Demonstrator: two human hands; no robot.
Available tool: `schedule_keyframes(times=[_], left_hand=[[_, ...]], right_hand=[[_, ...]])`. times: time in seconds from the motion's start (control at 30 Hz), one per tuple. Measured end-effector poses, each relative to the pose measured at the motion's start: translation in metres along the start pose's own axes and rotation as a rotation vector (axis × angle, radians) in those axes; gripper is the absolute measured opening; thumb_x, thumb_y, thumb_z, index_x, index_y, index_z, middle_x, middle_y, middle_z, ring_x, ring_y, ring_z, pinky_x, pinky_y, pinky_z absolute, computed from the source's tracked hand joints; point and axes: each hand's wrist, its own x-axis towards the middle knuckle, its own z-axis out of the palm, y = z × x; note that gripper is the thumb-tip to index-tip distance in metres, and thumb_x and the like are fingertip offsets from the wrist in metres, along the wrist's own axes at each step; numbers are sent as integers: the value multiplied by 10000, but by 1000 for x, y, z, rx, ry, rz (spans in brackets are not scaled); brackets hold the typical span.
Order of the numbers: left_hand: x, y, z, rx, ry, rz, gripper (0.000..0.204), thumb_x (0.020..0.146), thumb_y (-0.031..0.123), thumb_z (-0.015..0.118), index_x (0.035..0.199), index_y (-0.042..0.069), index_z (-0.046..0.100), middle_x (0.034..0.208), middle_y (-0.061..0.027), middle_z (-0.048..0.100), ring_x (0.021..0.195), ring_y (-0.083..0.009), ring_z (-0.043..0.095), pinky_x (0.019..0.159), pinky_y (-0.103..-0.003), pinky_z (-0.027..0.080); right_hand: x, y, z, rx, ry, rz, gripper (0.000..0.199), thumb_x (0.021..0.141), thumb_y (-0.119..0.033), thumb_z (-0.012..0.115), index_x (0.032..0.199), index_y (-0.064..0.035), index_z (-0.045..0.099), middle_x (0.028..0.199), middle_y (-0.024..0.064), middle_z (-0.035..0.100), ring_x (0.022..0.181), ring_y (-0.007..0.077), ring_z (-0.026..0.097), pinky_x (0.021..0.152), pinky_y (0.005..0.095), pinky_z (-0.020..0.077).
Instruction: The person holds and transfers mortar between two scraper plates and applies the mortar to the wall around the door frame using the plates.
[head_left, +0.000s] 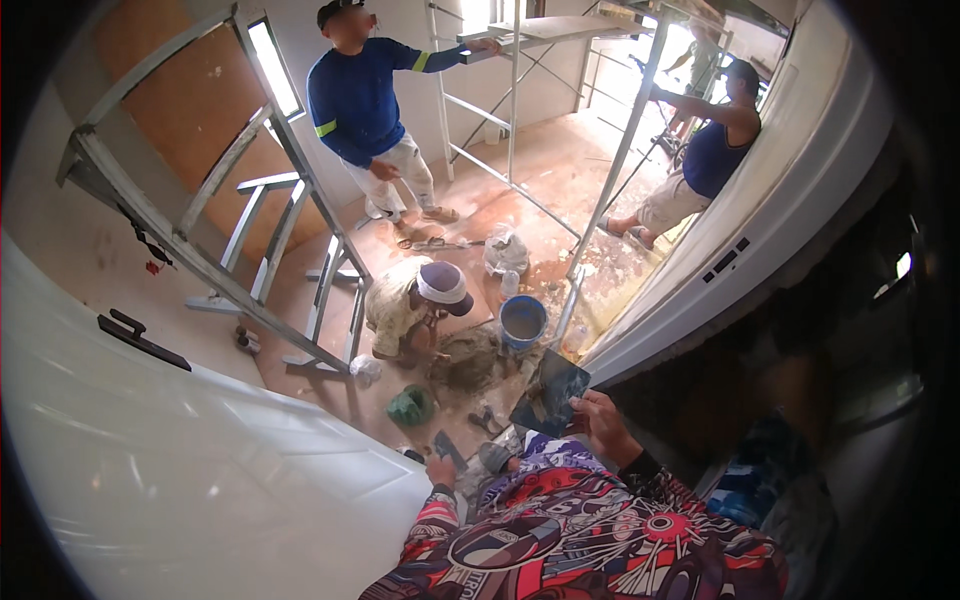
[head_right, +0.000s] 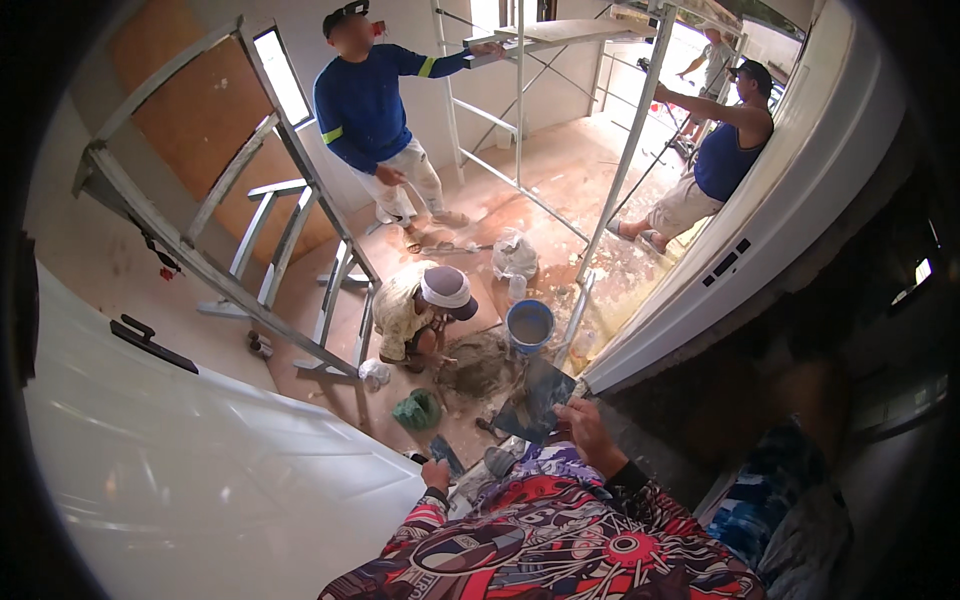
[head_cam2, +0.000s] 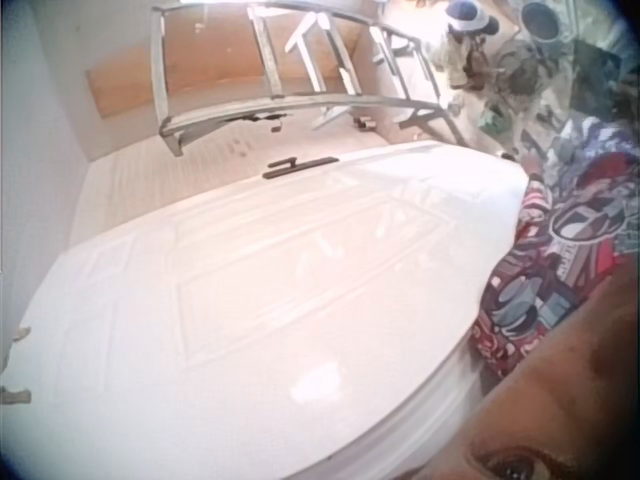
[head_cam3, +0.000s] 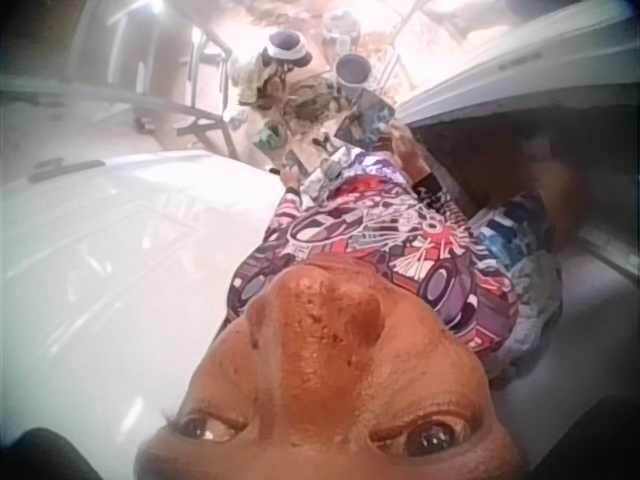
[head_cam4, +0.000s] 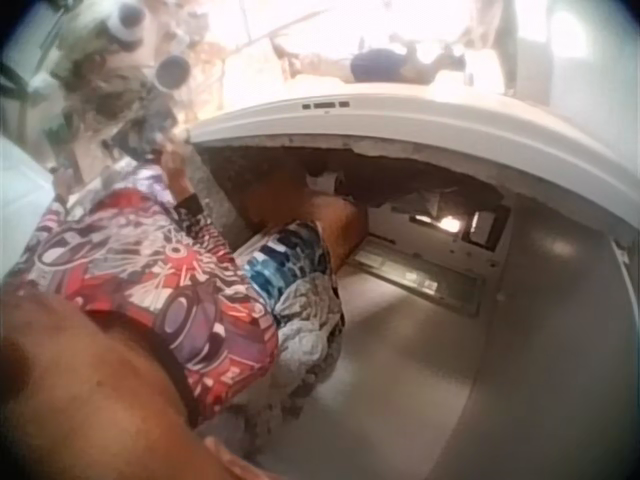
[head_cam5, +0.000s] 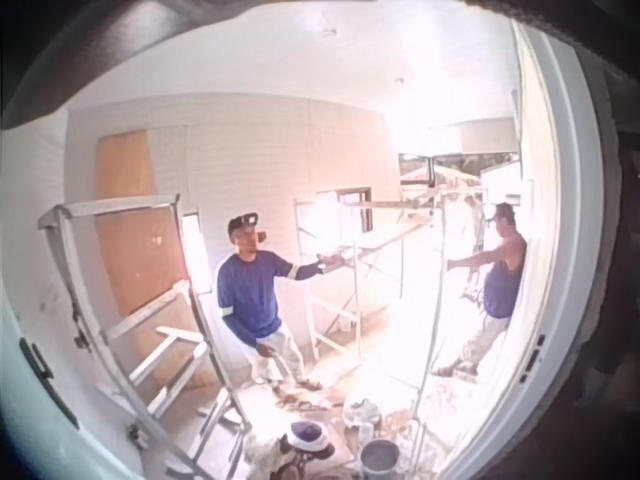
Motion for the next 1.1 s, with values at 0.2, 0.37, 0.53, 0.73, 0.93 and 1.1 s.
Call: schedule_keyframes(times=[0.2, 0.37, 0.53, 0.73, 0.93, 1.1], left_hand=[[-2, 10, -5, 27, -67, -48, 409, 764, 329, 566, 851, -60, 658, 901, -306, 637, 896, -471, 615, 808, -524, 478], [-1, 7, -9, 19, -48, -42, 391, 748, 309, 573, 858, -57, 655, 897, -300, 639, 903, -471, 611, 814, -518, 476], [-7, 19, -13, -16, -25, -20, 380, 746, 302, 566, 841, -57, 651, 901, -294, 639, 896, -475, 607, 816, -519, 471], [-3, 11, -7, -19, -24, -13, 373, 738, 292, 564, 826, -60, 652, 889, -302, 635, 880, -477, 605, 814, -525, 467], [-3, 11, -6, -21, -13, 1, 376, 730, 289, 565, 820, -65, 654, 861, -307, 630, 871, -479, 604, 807, -527, 462], [-2, 9, -6, -18, -14, 2, 368, 724, 287, 569, 801, -63, 652, 849, -306, 627, 864, -479, 602, 800, -526, 461]], right_hand=[[-3, -7, 5, 10, -9, 1, 131, 926, -145, 532, 959, -34, 596, 897, 95, 665, 804, 219, 673, 716, 369, 562], [-2, -3, 3, -9, -2, 44, 117, 925, -147, 537, 937, -48, 598, 863, 83, 658, 755, 207, 661, 695, 363, 554], [-4, -4, 5, -8, 21, 9, 102, 921, -139, 545, 906, -51, 592, 847, 80, 652, 730, 205, 655, 677, 367, 556], [0, 0, 0, 11, 13, 11, 129, 912, -157, 565, 882, -31, 573, 848, 117, 645, 734, 236, 665, 622, 393, 585], [-7, -11, 10, 5, 20, 34, 96, 912, -136, 560, 840, -73, 569, 809, 72, 631, 731, 217, 656, 657, 395, 566], [-6, -11, 10, 15, 18, 48, 101, 910, -140, 564, 833, -75, 563, 800, 68, 626, 724, 216, 652, 653, 398, 562]])
